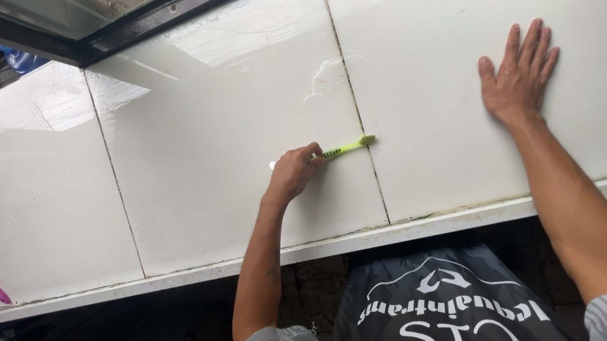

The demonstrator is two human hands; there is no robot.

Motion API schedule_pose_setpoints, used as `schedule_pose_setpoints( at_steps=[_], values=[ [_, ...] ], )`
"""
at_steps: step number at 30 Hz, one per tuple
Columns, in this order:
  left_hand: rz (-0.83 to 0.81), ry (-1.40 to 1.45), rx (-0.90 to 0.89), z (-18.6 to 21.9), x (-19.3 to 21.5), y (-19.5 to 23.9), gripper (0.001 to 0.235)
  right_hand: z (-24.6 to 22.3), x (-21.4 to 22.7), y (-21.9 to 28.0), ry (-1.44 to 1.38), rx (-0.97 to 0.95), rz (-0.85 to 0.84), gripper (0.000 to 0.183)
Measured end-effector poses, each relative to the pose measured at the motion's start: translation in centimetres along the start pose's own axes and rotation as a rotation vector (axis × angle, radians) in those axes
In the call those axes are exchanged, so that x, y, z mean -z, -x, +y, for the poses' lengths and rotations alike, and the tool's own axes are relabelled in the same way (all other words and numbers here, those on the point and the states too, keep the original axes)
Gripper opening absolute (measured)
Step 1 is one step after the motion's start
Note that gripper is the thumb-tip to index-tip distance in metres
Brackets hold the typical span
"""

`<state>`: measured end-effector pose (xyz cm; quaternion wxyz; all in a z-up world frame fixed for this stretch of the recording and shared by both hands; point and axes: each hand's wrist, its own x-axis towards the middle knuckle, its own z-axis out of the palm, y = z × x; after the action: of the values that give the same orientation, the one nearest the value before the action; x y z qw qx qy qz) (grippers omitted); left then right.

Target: Scrubbing the grout lines of a tiled counter using a toothbrush in a water production facility.

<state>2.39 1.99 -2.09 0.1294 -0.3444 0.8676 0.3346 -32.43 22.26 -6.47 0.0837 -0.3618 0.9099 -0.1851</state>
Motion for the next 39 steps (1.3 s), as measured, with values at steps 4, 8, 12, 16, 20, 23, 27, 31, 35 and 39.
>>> schedule_pose_setpoints(
  at_steps=[4,8,12,16,20,23,27,31,35,39],
  values=[
    [0.109,-0.072,0.026,-1.3,0.1,-3.7,0.011,-2.5,-3.3,-0.1,0.038,0.098,0.003,0.078],
    [0.304,-0.104,0.088,0.6,2.5,-6.7,0.014,-9.7,-5.1,2.1,0.032,0.369,-0.114,0.074],
    [0.202,-0.103,0.116,1.8,3.4,-5.2,0.014,-11.8,-6.5,3.8,0.082,0.397,-0.151,0.074],
    [0.074,-0.048,0.209,2.2,4.6,-4.9,0.018,-11.4,-7.0,3.8,0.112,0.391,-0.191,0.075],
    [0.288,0.069,0.254,1.5,5.8,-9.6,0.016,-11.0,-7.0,3.5,0.112,0.434,-0.187,0.075],
    [0.318,0.087,0.241,2.2,6.2,-11.1,0.015,-7.5,-6.7,2.4,0.152,0.559,-0.17,0.076],
    [0.202,0.038,0.222,1.9,6.7,-9.0,0.016,0.6,-1.8,-0.3,0.125,0.346,-0.026,0.071],
    [0.142,0.17,0.332,0.8,7.0,-12.0,0.016,1.1,-0.5,-0.9,0.042,-0.014,-0.021,0.079],
    [0.421,0.189,0.324,0.8,8.2,-18.6,0.011,-0.5,-0.3,-1.5,0.048,-0.089,-0.02,0.086],
    [0.492,0.2,0.34,1.8,8.9,-22.5,0.009,-0.8,0.0,-1.8,0.033,-0.088,-0.027,0.087]
  ],
)
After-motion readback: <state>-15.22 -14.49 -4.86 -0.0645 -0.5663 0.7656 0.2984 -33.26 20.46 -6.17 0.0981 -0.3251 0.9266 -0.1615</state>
